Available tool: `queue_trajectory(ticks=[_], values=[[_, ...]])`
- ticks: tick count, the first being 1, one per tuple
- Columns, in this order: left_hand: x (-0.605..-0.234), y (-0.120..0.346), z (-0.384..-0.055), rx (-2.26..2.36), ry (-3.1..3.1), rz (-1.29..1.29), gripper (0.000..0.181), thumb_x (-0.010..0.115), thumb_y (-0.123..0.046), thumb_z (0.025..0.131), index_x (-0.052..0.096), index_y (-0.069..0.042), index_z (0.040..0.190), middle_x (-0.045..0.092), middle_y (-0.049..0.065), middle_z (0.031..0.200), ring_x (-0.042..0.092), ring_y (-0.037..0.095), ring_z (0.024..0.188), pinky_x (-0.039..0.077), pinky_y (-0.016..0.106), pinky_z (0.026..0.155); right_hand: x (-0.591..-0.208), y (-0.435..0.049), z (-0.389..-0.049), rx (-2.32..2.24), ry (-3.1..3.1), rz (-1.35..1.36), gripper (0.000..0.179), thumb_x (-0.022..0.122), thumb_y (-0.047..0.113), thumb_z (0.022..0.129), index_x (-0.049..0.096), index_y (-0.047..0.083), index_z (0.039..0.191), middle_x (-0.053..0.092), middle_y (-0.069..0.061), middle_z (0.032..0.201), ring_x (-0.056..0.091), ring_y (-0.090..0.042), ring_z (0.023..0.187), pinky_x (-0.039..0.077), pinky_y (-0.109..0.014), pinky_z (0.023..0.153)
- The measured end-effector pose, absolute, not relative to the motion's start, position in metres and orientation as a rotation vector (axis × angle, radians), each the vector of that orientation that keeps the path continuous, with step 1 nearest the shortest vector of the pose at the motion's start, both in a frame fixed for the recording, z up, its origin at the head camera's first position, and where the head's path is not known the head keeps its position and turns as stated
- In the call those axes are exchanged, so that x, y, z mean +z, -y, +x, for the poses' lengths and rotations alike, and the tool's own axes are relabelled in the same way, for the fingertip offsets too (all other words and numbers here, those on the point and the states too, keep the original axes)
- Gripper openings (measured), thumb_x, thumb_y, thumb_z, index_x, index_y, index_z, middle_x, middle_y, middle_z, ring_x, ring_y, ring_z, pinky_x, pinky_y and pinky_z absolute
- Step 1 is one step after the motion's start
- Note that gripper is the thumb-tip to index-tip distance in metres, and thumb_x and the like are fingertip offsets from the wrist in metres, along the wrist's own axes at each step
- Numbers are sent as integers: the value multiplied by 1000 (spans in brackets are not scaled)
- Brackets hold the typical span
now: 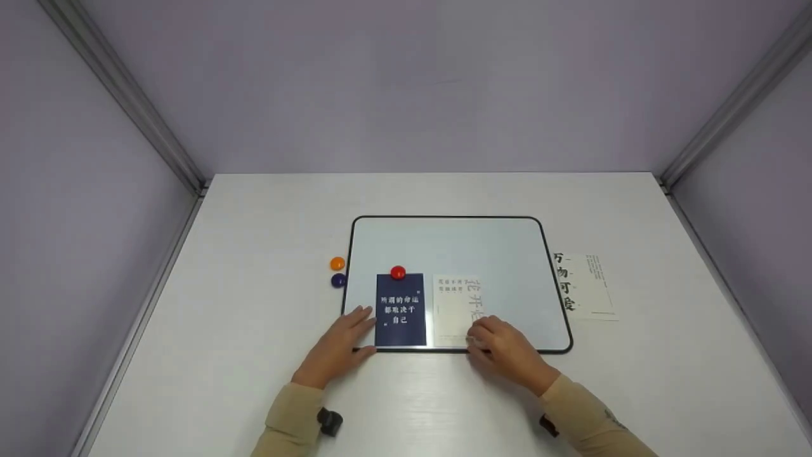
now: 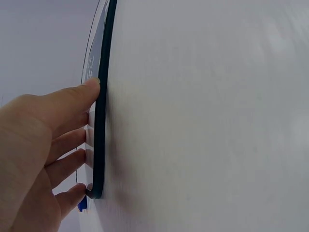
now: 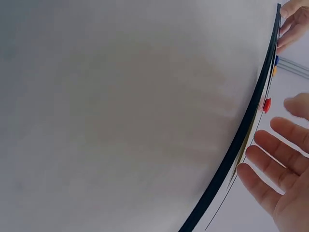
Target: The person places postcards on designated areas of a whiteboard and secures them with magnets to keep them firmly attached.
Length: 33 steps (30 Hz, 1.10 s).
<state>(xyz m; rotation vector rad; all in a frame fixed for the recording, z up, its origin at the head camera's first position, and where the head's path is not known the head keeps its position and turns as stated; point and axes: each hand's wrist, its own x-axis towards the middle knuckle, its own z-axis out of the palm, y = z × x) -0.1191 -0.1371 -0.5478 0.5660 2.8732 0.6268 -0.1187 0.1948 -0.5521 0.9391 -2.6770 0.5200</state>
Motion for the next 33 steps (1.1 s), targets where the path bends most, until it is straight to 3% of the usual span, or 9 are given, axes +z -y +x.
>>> queue_trajectory(ticks=[6,10,24,33], values=[[-547,138,-119,623,-2870,563,55,65,-31,91,51,-10,139,42,5,154,38,27,144,35,45,118,-551,-197,-118,450,2769,1035,40,74,30,83,63,12,117,63,-9,125,61,-26,118,54,-41,98],[-547,138,-118,624,-2874,564,54,65,-31,91,51,-10,139,43,5,153,39,27,144,35,45,118,-549,-197,-117,418,2848,1065,45,68,35,87,60,13,126,56,-12,138,54,-32,129,48,-46,107],[-547,138,-118,615,-2887,574,54,65,-32,91,52,-10,138,44,6,153,40,27,143,37,44,117,-552,-196,-116,356,2913,1122,46,63,36,90,59,17,131,50,-15,145,49,-35,134,44,-48,110],[-545,138,-119,544,-2982,677,51,69,-31,88,58,-7,132,51,10,146,47,28,138,42,43,113,-554,-200,-116,409,2902,1144,49,62,37,91,57,15,134,48,-15,148,47,-36,135,45,-50,108]])
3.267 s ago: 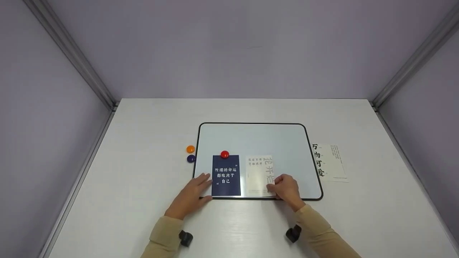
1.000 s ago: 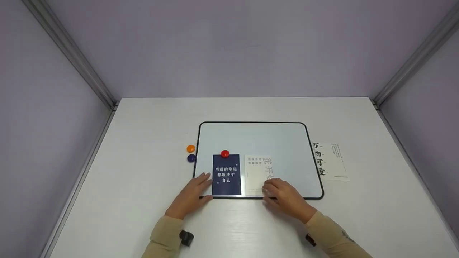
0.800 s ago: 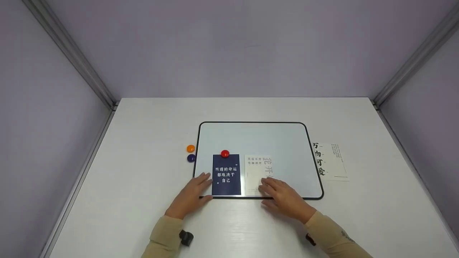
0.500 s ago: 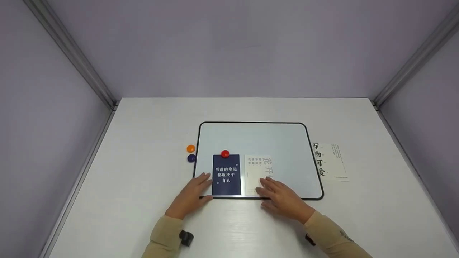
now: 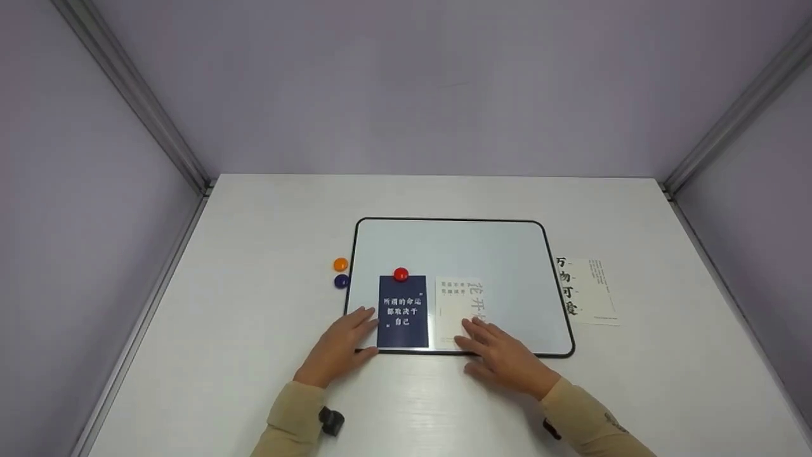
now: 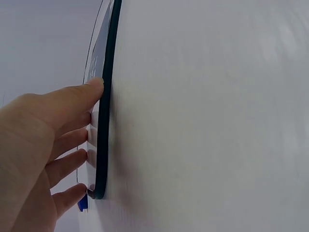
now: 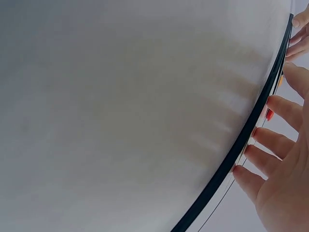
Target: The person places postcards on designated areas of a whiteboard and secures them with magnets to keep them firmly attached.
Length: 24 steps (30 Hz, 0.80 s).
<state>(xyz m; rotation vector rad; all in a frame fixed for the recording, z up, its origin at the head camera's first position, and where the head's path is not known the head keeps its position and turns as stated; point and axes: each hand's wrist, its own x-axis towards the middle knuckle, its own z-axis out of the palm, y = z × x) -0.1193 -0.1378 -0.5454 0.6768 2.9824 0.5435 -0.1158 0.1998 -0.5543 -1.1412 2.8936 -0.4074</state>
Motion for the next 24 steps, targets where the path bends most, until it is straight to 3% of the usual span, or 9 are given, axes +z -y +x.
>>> queue_trajectory(ticks=[11,24], values=[[-539,139,-126,511,-3076,697,43,68,-31,88,63,-9,125,60,7,137,55,26,130,46,40,110,-547,-200,-117,-492,-2818,-1055,48,52,43,97,56,15,135,46,-16,149,44,-37,138,42,-52,110],[-542,139,-135,524,-3173,641,38,68,-27,89,65,-10,123,66,5,128,61,22,121,51,37,104,-549,-200,-117,-512,-2789,-1022,49,55,42,95,56,16,136,44,-15,151,42,-37,140,38,-52,113]])
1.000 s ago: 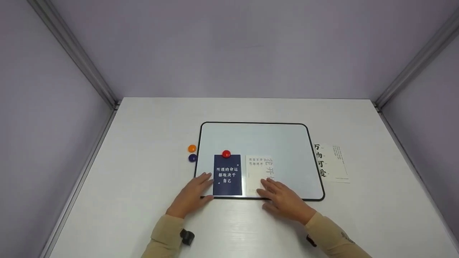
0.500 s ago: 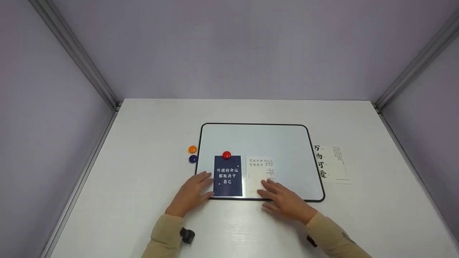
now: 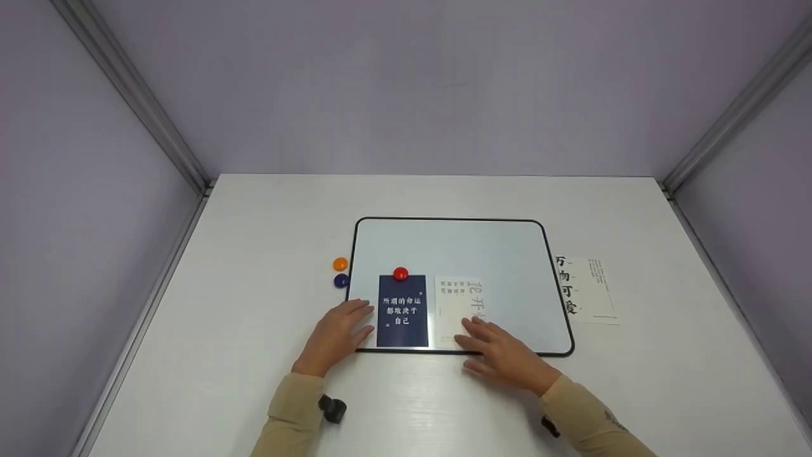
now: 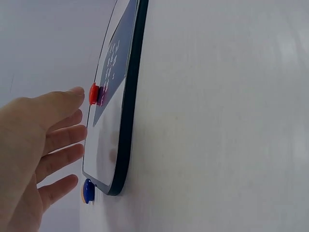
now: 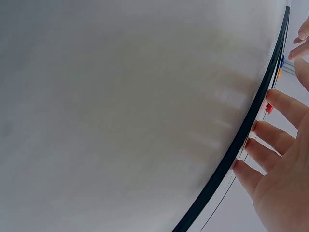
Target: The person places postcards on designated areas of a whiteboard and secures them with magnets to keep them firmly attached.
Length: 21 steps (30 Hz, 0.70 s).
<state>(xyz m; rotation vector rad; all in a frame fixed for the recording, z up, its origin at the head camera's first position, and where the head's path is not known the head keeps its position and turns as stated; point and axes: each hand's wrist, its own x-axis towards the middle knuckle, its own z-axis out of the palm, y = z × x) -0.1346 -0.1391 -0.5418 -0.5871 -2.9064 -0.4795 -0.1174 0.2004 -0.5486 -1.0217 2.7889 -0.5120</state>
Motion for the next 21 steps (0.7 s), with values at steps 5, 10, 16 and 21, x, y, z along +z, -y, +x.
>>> queue_trajectory(ticks=[5,10,16,21], values=[[-545,141,-139,-506,2856,-524,34,68,-26,89,67,-11,120,69,3,122,64,19,116,53,35,101,-547,-200,-118,-527,-2753,-976,51,56,43,94,54,16,137,41,-14,153,39,-37,142,34,-52,116],[-548,144,-143,-568,2827,-436,31,69,-23,89,68,-12,118,71,4,117,66,19,111,54,34,98,-546,-199,-118,-549,-2738,-948,52,57,43,93,54,16,137,41,-14,153,39,-37,142,34,-53,116],[-549,148,-149,-624,2820,-323,28,68,-21,89,69,-11,116,71,5,111,66,20,105,56,32,95,-548,-200,-118,-550,-2747,-955,51,57,43,94,55,16,137,42,-14,152,39,-37,141,35,-53,115],[-548,150,-152,-578,2780,-313,26,68,-20,89,70,-8,112,71,7,106,67,20,99,58,31,89,-549,-200,-119,-564,-2749,-959,51,57,43,93,55,16,136,43,-14,152,39,-37,141,35,-53,115]])
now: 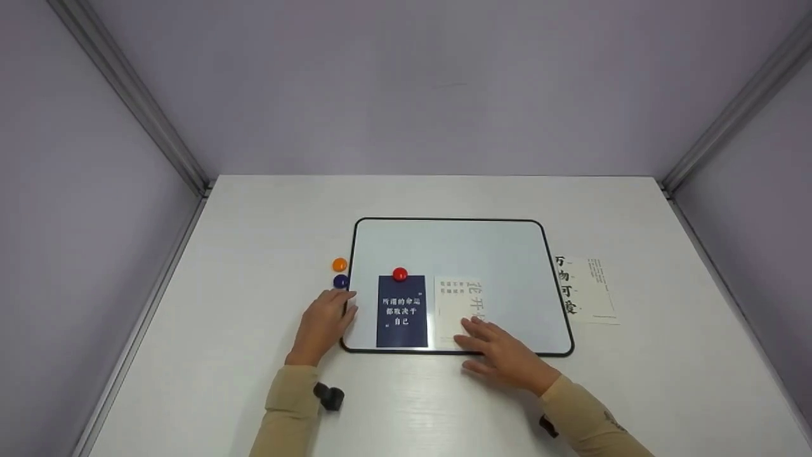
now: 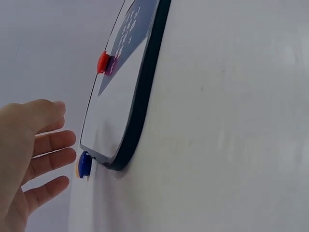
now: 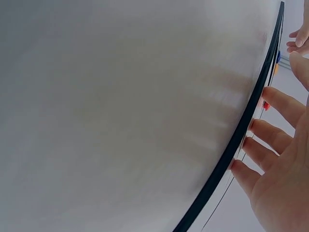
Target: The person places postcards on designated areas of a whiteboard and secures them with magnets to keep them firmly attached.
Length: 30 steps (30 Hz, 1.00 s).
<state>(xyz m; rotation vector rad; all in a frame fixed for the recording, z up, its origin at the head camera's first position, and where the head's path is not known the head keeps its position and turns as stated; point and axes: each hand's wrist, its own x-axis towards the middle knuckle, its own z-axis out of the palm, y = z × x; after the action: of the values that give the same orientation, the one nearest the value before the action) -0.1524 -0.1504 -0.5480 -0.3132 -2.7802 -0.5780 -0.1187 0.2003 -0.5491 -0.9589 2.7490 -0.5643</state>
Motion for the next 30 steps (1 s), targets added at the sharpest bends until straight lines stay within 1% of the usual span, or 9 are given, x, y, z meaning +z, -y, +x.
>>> queue_trajectory(ticks=[7,13,23,30], values=[[-550,155,-158,-613,2699,-347,23,70,-16,87,71,-6,109,71,9,102,67,21,95,59,32,84,-548,-200,-118,-574,-2744,-949,50,58,43,93,56,16,135,43,-14,151,39,-37,141,35,-53,115],[-554,161,-164,-660,2659,-329,23,71,-14,85,71,-5,106,69,8,93,65,20,87,58,32,77,-547,-199,-118,-608,-2720,-910,49,57,43,93,56,17,135,42,-13,153,38,-36,142,35,-54,115],[-555,167,-172,-796,2714,-154,27,71,-17,86,70,-5,110,67,11,92,65,21,84,58,34,74,-548,-199,-119,-604,-2739,-941,49,59,42,92,57,16,134,43,-14,151,40,-36,141,35,-53,115],[-559,171,-176,-806,2739,-93,28,70,-17,87,69,-4,112,66,10,89,62,20,79,56,36,70,-548,-200,-119,-598,-2755,-962,49,59,42,92,57,16,133,44,-14,150,41,-36,140,37,-53,114]])
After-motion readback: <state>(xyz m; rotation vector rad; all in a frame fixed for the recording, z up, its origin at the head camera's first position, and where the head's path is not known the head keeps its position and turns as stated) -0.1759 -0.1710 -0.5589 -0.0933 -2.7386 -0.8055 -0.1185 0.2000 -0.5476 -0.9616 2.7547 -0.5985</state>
